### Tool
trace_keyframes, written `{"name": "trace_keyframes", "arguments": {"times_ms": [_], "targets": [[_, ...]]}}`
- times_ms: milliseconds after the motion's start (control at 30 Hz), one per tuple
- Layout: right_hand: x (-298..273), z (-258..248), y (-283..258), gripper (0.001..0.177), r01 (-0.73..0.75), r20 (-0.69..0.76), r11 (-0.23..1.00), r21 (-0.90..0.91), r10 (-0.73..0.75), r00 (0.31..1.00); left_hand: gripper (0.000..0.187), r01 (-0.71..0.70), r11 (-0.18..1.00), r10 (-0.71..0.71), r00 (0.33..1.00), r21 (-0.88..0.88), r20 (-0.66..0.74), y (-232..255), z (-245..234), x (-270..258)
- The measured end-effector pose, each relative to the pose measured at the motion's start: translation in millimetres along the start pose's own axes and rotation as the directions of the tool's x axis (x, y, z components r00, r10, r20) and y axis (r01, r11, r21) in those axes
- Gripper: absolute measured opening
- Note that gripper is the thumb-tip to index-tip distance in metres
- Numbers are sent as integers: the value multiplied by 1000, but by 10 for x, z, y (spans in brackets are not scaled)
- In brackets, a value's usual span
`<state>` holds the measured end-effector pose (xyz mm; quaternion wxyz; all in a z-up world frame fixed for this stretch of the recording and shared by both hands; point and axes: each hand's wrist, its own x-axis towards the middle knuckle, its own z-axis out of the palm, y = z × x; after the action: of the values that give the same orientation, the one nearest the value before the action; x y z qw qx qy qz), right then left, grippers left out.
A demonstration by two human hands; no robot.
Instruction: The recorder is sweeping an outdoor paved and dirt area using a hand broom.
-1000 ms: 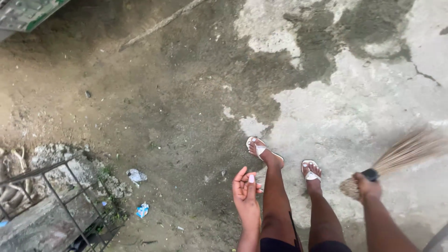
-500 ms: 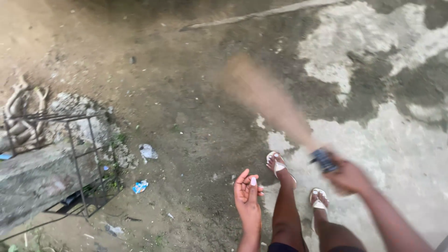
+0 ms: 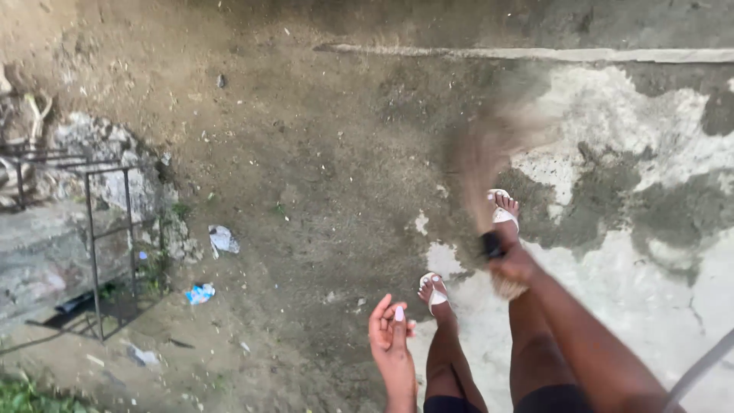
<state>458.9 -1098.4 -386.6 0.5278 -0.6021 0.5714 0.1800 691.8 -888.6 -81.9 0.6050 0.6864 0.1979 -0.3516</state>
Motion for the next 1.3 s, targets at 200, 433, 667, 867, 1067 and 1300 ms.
{"name": "trace_keyframes", "arguments": {"times_ms": [200,433,667,867,1067,1300], "targets": [[-1398,-1219,-1044,108,129,318,885,-447,22,948,39,-15,994,10,999,-113,-41,59,965,78],[113,-2350,-238,89,-208,-410,978,32,203,889,39,16,985,-16,1000,-172,3,113,1542,96],[-25,-847,-943,49,46,77,987,-152,-34,996,40,10,988,-24,996,-155,-91,187,1583,164],[-1222,-940,-1550,96,100,317,959,-265,-11,948,40,14,992,-33,988,-124,-153,135,1489,246],[-135,-2441,1988,37,106,167,537,-837,67,984,39,56,990,-61,998,-132,-29,240,1434,249],[539,-3651,2431,45,-13,-666,929,-370,-255,701,41,110,993,-110,994,-32,10,103,1062,206]]}}
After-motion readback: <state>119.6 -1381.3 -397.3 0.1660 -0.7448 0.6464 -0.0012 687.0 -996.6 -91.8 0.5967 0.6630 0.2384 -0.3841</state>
